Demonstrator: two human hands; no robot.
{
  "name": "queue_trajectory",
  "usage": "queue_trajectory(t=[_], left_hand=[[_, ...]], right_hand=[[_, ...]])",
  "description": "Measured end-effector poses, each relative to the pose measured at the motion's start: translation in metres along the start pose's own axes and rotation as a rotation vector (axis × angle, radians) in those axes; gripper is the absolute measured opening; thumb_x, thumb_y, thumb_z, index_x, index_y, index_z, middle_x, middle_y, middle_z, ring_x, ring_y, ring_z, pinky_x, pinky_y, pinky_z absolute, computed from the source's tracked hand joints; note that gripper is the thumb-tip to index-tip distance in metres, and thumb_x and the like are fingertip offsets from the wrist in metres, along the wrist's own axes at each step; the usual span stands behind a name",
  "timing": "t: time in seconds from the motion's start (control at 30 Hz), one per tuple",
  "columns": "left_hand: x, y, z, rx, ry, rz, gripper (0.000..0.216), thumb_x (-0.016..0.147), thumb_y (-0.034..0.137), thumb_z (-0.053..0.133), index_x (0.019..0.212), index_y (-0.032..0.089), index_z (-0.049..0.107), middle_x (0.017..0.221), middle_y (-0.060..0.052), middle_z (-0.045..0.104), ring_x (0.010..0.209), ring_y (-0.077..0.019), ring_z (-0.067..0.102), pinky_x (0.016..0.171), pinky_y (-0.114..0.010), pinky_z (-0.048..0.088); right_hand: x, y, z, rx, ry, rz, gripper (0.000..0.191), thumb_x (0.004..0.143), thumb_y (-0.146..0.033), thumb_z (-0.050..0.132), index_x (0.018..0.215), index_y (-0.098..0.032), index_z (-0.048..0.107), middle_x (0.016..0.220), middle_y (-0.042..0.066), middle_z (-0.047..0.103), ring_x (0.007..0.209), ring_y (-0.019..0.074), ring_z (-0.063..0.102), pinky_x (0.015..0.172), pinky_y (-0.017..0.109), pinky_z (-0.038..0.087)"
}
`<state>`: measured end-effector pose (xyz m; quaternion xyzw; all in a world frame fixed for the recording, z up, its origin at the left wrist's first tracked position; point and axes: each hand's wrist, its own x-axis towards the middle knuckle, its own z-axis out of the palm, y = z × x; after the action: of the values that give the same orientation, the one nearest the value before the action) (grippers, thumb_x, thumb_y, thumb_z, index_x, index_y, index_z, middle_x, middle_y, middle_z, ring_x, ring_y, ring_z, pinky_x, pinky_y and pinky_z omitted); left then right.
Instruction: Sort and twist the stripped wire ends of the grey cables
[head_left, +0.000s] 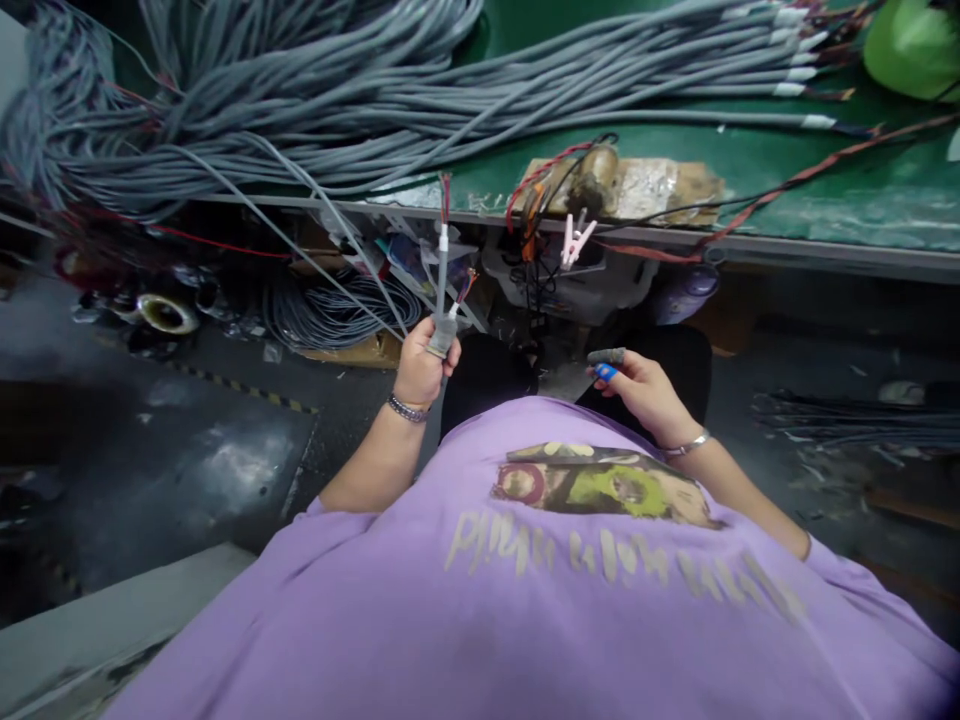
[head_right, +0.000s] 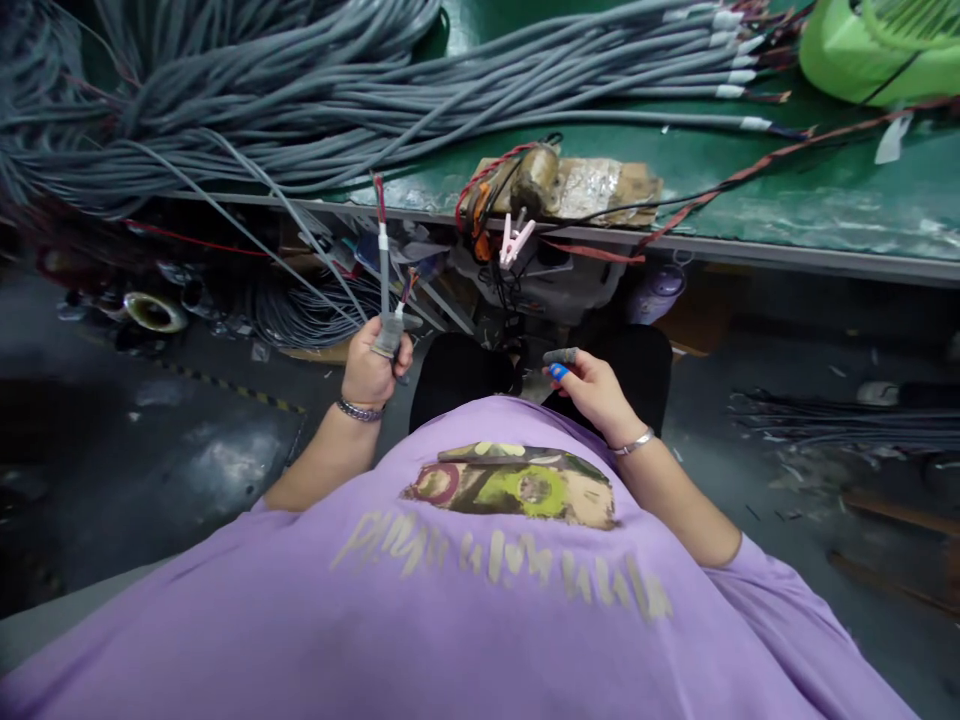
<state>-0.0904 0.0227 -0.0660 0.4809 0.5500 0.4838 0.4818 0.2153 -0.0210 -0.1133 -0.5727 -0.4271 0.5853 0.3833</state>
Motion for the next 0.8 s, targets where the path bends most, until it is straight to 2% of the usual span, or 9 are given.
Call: queue_trajectory(t=[0.17,0.33,0.8], left_hand=[[0.000,-0.006,0.003,0.098,-0.073,-0.007,0.040,0.077,0.056,0.068,0.074,0.019,0.054,0.048,0.006,0.052,0.036,-0.0039,0.040,0.035,-0.016,0.027],[0.000,-0.008,0.004,0.096,-0.054,0.020,0.040,0.078,0.057,0.067,0.076,0.018,0.056,0.049,0.006,0.052,0.035,-0.0038,0.039,0.034,-0.015,0.027],[-0.027,0.014,-0.002,0.167,-0.001,0.004,0.044,0.076,0.059,0.069,0.076,0.017,0.057,0.049,0.006,0.053,0.034,-0.0034,0.040,0.033,-0.015,0.028]], right_hand=[[-0.002,0.011,0.002,-0.090,-0.083,-0.007,0.028,0.078,-0.037,0.067,0.098,-0.017,0.069,0.084,0.005,0.071,0.067,0.0141,0.063,0.060,0.028,0.052],[0.004,0.014,-0.001,-0.253,-0.198,-0.097,0.022,0.082,-0.033,0.062,0.095,-0.018,0.070,0.079,0.004,0.070,0.069,0.0159,0.063,0.066,0.031,0.054],[0.011,0.032,-0.002,-0.434,-0.265,-0.222,0.022,0.087,-0.029,0.057,0.101,-0.019,0.071,0.090,0.006,0.075,0.077,0.0194,0.068,0.073,0.033,0.056]])
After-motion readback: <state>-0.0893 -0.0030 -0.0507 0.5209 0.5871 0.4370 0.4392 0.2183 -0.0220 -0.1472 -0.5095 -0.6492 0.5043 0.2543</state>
